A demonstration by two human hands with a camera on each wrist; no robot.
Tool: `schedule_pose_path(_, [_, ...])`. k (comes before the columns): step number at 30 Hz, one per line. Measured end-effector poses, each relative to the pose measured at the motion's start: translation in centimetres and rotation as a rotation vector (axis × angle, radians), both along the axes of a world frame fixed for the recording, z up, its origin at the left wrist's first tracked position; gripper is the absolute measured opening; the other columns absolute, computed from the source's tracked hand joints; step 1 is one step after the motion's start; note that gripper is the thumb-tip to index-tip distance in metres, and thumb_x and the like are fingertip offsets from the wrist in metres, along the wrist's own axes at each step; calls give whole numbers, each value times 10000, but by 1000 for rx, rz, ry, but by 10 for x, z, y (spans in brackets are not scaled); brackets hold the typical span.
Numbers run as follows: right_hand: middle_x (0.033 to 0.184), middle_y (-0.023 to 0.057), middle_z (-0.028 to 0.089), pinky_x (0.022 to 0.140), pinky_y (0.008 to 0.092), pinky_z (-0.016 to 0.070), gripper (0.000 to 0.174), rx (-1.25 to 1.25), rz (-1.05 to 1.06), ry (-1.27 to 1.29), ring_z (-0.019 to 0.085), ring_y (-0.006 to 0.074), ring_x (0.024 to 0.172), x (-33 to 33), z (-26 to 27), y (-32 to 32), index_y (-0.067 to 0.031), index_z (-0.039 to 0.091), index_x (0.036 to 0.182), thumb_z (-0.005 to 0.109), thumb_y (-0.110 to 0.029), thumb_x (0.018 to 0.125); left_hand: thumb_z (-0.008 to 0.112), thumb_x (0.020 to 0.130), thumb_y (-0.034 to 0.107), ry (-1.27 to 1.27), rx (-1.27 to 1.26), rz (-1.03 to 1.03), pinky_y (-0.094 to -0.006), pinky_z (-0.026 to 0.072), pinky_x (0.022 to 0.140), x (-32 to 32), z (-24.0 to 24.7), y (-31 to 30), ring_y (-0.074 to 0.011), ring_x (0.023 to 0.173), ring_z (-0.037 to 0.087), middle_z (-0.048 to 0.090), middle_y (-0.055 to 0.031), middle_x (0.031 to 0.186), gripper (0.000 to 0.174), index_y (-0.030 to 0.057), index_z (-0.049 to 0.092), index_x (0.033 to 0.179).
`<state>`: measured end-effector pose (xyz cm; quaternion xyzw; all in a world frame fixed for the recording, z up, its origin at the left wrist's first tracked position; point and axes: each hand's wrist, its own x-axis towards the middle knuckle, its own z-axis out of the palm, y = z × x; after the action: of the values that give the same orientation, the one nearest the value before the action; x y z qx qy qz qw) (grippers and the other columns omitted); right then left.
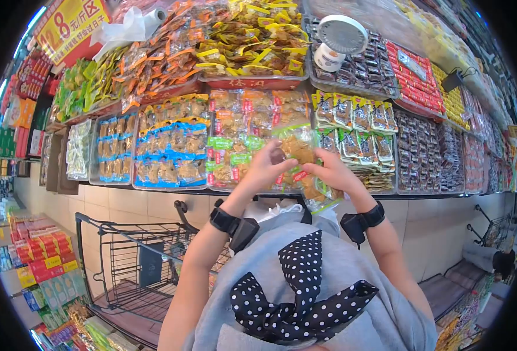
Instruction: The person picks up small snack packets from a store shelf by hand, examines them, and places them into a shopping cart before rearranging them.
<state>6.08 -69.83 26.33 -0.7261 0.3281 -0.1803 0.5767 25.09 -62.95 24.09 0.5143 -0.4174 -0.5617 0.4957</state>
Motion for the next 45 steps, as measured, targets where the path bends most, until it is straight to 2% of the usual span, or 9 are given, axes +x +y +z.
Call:
schedule_pose_path(7, [886,58,530,744,292,416,190,-56,66,49,507,131,825,42,11,5,-4,499,949,568,-126,821,587,810,45,189,-119,-5,-292,415,882,40,32,2,-154,1010,527,544,-95,1088,450,-3,388,1210])
schedule_pose_path(13, [881,28,473,770,243,391,183,50,-103,-90,470,113,855,40,-10,-9,-29,460,961,553,-75,811,492,783,81,-80,-23,27,-267,431,794,105,48,-9,-149,894,559,579,-84,990,399,1,465,1173])
schedule_pose_path(17, [882,14,474,763,234,390,154,49,-230,-117,462,95,842,20,-1,-15,-29,462,955,538,-56,823,502,722,146,-611,13,-154,-301,448,691,110,22,-23,-176,760,550,576,-99,852,418,69,519,1133])
schedule_pose_path(21, [857,5,489,754,233,390,127,38,-316,-98,464,87,833,4,-5,-17,-26,473,927,540,-52,822,543,685,190,-776,-75,-242,-377,434,775,92,-17,-41,-295,839,551,594,-122,905,368,99,579,1040])
schedule_pose_path(28, [810,-7,506,722,224,395,109,35,-425,-112,475,73,789,-5,-4,-15,-28,489,897,554,-73,823,604,714,243,-1228,-230,-299,-394,385,861,91,-37,-46,-273,915,525,595,-97,979,323,119,631,1011])
schedule_pose_path(30, [803,-9,513,714,225,397,114,40,-462,-120,479,74,780,-5,-7,-17,-27,493,904,557,-74,822,615,738,260,-1217,-308,-247,-392,397,849,90,-31,-46,-287,919,533,594,-92,1006,320,100,629,1016])
schedule_pose_path(36, [811,3,530,675,220,397,133,-4,-428,-194,487,70,767,23,-9,-20,-23,504,919,563,-92,823,596,824,236,-108,66,-337,-326,461,762,36,12,-42,-204,889,581,609,-109,979,403,9,505,1144])
schedule_pose_path(39, [744,-10,537,643,214,396,131,79,-430,-205,487,61,688,34,-8,-22,-18,515,918,560,-101,827,620,810,173,-37,164,-442,-271,479,709,19,18,-35,-147,833,594,614,-93,938,465,-6,430,1195])
schedule_pose_path(45, [724,5,578,658,216,410,201,83,-460,-165,523,61,688,17,-5,-36,-22,555,989,558,-155,838,645,779,110,98,111,-29,-251,509,652,51,18,-47,-147,794,614,608,-85,934,353,54,449,1067])
